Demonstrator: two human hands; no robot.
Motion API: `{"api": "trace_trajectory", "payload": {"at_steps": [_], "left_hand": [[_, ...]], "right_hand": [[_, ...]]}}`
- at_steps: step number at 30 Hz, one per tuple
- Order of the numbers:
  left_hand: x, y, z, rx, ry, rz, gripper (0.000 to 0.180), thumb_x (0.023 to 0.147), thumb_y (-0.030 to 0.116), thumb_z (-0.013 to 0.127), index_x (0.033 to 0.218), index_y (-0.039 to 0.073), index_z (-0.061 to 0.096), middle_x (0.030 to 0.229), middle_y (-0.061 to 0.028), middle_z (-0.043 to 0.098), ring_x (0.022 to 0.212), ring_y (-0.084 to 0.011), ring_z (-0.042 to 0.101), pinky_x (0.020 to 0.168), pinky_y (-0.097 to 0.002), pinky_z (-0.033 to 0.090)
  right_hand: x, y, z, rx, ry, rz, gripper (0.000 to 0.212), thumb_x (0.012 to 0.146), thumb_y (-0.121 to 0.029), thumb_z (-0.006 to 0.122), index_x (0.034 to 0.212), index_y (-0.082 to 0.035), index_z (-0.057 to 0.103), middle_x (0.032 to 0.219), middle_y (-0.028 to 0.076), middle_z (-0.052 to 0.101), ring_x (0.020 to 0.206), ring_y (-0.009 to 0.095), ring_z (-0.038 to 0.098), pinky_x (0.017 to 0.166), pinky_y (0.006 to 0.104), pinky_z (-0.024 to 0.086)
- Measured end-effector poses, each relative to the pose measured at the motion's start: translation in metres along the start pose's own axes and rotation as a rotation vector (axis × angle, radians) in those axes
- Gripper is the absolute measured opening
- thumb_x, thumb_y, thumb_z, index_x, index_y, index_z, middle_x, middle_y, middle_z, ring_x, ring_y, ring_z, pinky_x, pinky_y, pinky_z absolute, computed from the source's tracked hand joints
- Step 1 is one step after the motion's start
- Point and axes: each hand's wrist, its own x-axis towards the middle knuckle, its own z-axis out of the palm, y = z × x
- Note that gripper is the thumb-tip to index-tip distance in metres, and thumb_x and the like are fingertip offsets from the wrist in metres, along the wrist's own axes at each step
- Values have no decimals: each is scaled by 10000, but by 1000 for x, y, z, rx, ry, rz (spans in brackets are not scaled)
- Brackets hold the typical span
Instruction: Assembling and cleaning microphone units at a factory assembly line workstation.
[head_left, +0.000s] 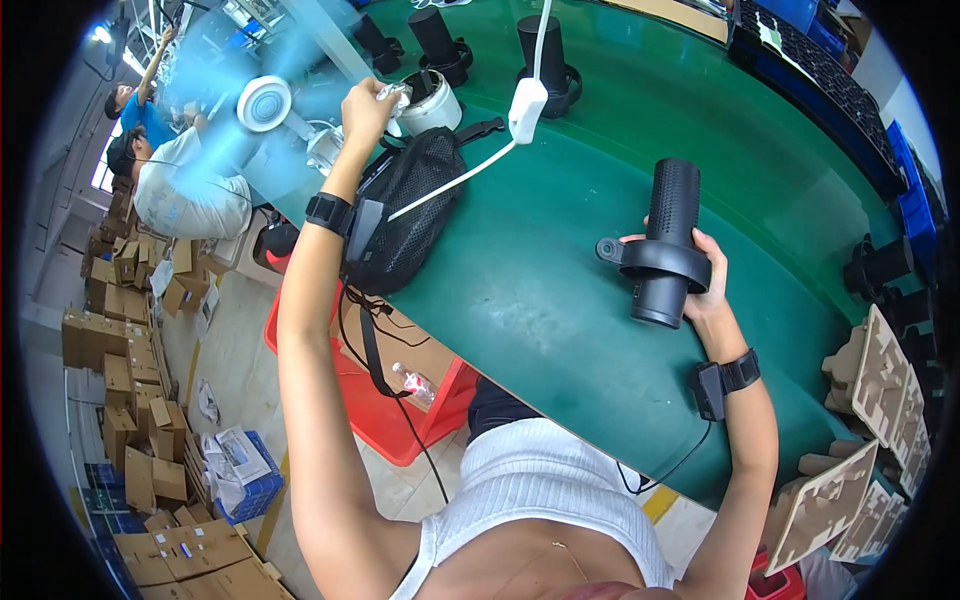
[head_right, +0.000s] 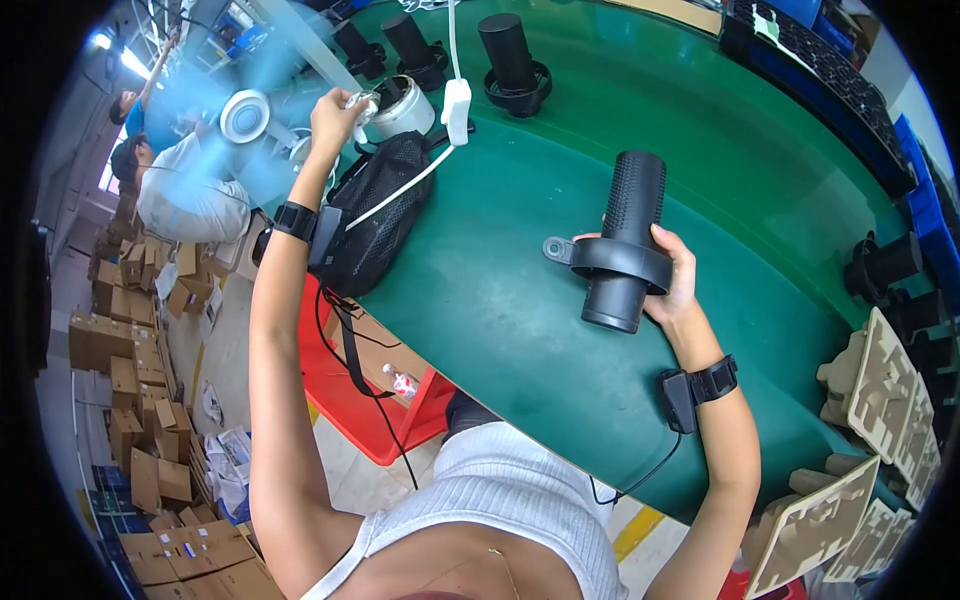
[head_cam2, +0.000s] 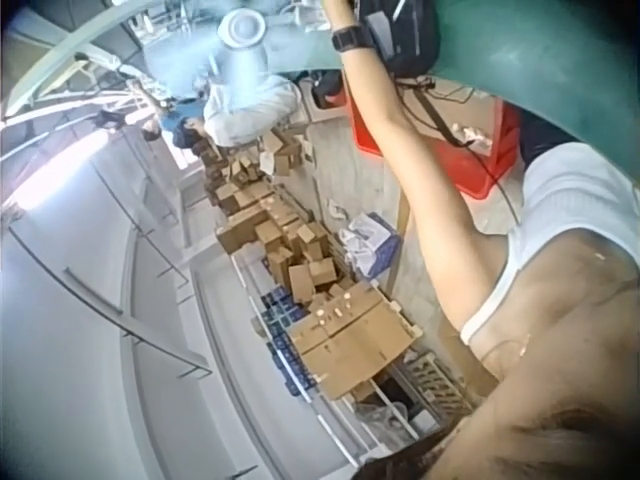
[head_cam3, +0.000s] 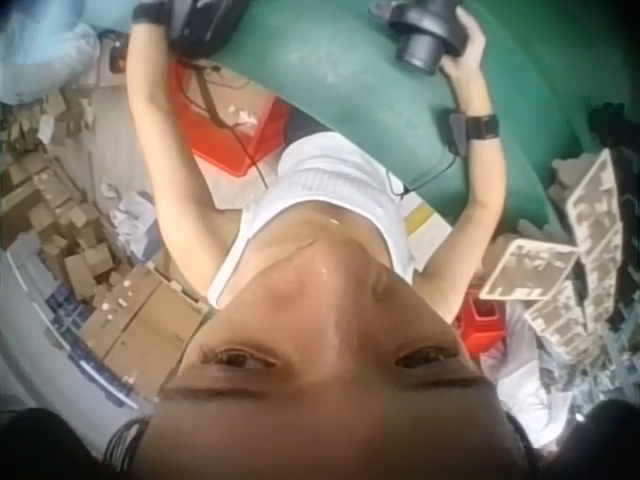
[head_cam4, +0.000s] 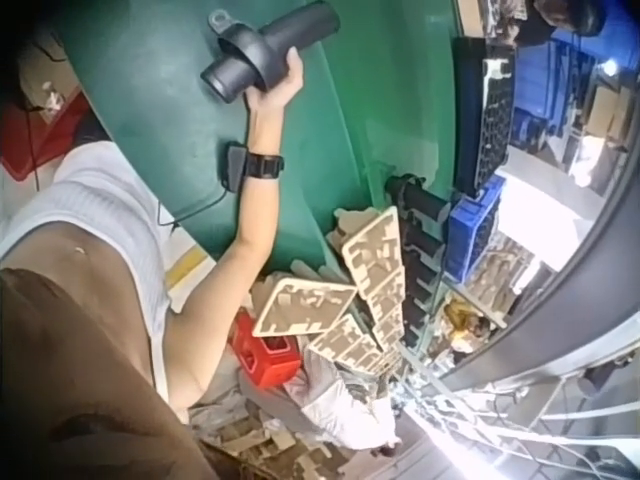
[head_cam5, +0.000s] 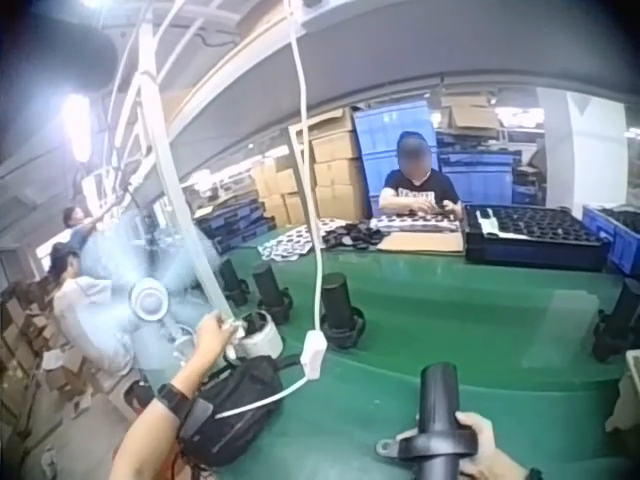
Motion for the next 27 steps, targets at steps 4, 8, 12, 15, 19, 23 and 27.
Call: {"api": "trace_trajectory", "payload": {"at_steps": [4,8,12,15,19,23,27], "left_hand": [[17,-15,3,-240,-113,-159,229,742,213,730,776,10,628,648,-52,637,539,-122,584,507,-265,427],[34,-9,11,-291,-294,-305,290,676,302,775,715,30,680,671,-89,665,578,-161,617,573,-295,472],[42,-4,17,-155,-277,-281,312,660,322,785,693,31,676,673,-100,664,595,-178,622,594,-313,478],[49,-7,18,-78,-295,-272,334,652,336,788,700,25,674,677,-101,664,594,-179,622,592,-313,476],[45,-18,16,-224,-346,-336,289,648,269,801,687,19,660,627,-74,626,478,-144,538,471,-288,403],[39,-3,18,-421,-367,-365,252,657,184,802,698,-5,642,636,-55,603,478,-114,485,415,-268,330],[43,-20,18,-556,-394,-414,287,671,178,795,785,-34,639,710,-59,619,526,-112,505,411,-256,316]], "right_hand": [[1,2,2,-14,-31,20,598,845,-441,439,1222,22,419,1174,344,498,999,337,592,843,388,507],[-2,0,6,-52,-40,3,606,839,-449,450,1232,11,415,1176,337,503,1017,339,585,872,390,491],[-2,-1,14,-74,-50,9,617,830,-449,460,1238,11,408,1176,334,506,1020,337,584,874,385,488],[-3,-1,18,-92,-67,40,636,816,-456,472,1241,13,404,1176,332,509,1029,335,581,885,388,479],[-2,-1,15,-142,-66,40,625,815,-460,473,1221,12,422,1171,311,526,1034,331,582,894,401,468],[-3,-2,12,-156,-70,30,582,833,-455,462,1184,9,450,1161,293,545,1031,326,587,895,411,466],[-2,-1,17,-159,-104,31,571,835,-448,464,1183,4,449,1161,294,545,1032,325,586,894,411,466]]}}
